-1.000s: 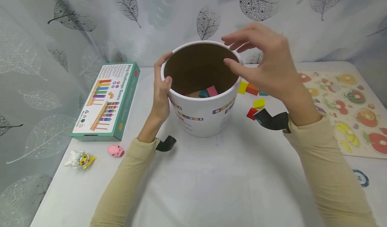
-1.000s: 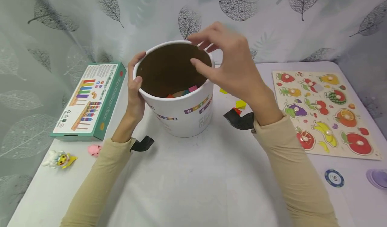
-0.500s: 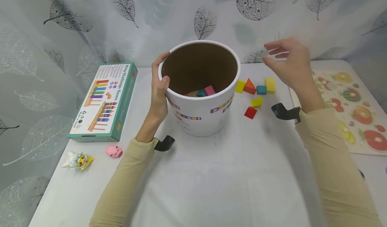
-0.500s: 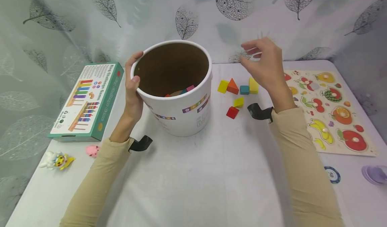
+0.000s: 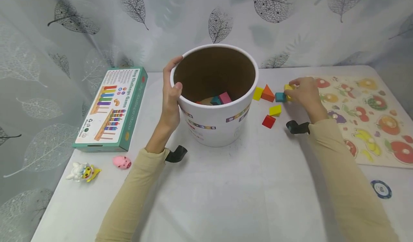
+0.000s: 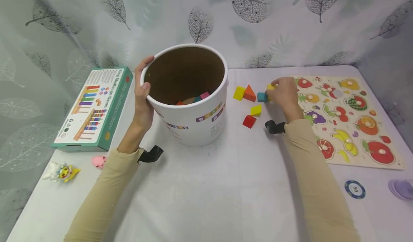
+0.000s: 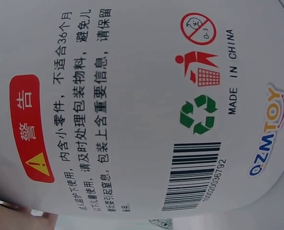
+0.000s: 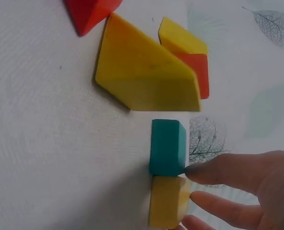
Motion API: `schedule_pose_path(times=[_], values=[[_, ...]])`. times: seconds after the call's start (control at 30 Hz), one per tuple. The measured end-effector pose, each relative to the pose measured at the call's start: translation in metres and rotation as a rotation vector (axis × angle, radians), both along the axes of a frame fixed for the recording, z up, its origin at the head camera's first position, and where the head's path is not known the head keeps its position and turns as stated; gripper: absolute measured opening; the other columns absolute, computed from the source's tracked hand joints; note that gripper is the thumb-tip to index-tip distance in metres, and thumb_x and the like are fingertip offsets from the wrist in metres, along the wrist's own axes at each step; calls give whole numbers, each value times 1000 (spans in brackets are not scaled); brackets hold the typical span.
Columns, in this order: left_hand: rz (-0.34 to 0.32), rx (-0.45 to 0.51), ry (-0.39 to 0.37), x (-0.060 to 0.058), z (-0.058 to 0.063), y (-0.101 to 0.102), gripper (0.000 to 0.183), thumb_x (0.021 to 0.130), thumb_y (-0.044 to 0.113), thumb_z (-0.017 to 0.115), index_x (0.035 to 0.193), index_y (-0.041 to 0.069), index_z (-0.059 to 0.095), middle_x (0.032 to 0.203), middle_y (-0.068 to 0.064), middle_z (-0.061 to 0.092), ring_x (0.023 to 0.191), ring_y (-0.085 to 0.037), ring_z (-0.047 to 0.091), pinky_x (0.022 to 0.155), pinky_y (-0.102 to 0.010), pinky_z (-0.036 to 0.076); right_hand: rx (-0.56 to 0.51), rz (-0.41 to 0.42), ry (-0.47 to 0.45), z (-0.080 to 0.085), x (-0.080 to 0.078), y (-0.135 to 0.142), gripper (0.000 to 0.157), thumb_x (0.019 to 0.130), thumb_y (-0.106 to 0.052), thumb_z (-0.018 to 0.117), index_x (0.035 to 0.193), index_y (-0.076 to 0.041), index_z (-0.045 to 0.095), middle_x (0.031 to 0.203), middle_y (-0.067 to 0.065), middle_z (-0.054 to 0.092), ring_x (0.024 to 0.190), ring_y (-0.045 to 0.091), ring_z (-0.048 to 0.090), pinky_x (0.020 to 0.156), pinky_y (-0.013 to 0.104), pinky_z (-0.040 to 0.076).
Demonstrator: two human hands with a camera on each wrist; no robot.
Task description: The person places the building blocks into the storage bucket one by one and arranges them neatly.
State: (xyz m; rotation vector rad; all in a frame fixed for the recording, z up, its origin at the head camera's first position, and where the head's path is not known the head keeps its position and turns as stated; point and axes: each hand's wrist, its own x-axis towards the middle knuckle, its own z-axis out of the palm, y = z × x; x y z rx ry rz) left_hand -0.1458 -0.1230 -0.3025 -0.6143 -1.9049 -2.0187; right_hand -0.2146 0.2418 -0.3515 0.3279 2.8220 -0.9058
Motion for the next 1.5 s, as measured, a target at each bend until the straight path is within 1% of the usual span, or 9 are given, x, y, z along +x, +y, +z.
schedule_pose_path(times=[0.2,0.37,0.67,0.87,0.97,1.1,1.23,1.37,1.5], values=[[2,4,14,1,0,1,92,79,70,51,147,11,27,146,-8,39,133,-29,40,112,-57,30,-36,-17,-11,-2,0,4,52,95,-22,53,138,6,48,142,31,44,125,44,38,106,54,39],[-10,10,21,0,0,3,91,80,70,51,147,12,27,146,-10,39,132,-30,41,111,-58,30,-29,-15,-35,-2,3,11,51,95,-21,54,139,5,48,143,31,42,127,45,36,108,56,36],[-1,13,37,0,0,0,92,80,71,50,147,12,27,146,-9,39,133,-28,40,111,-55,31,-5,54,-61,2,12,12,56,88,-13,60,139,4,46,138,33,45,116,46,44,102,58,39],[6,15,19,0,0,0,95,78,70,52,147,9,27,147,-8,37,133,-26,39,112,-53,30,19,36,-69,-1,19,14,59,89,-16,62,140,6,43,137,33,46,115,45,44,102,58,40],[7,17,15,0,1,1,96,78,70,52,147,9,27,147,-9,37,133,-26,40,113,-53,29,38,47,-47,4,26,16,59,89,-22,62,138,7,46,134,32,48,113,45,44,99,58,41],[5,24,11,0,1,2,96,77,71,53,147,10,28,147,-9,38,133,-27,40,113,-54,29,54,76,47,24,35,14,57,89,-22,63,136,7,49,131,32,52,113,46,48,93,57,44],[22,10,8,1,0,1,97,77,72,52,147,10,28,147,-8,38,133,-25,39,113,-51,29,46,90,186,57,44,1,56,91,-20,64,141,0,48,135,29,53,119,45,52,87,51,49],[16,4,8,1,0,2,97,77,72,52,147,10,27,148,-8,38,133,-25,39,113,-50,30,-21,99,369,98,58,-22,56,90,-21,67,142,-12,51,139,17,55,120,36,55,88,34,54],[1,15,8,0,0,2,96,78,71,52,147,10,27,147,-9,38,133,-27,40,112,-54,30,-135,169,594,131,76,-52,51,85,-19,73,133,-17,61,130,7,62,110,16,61,87,16,51]])
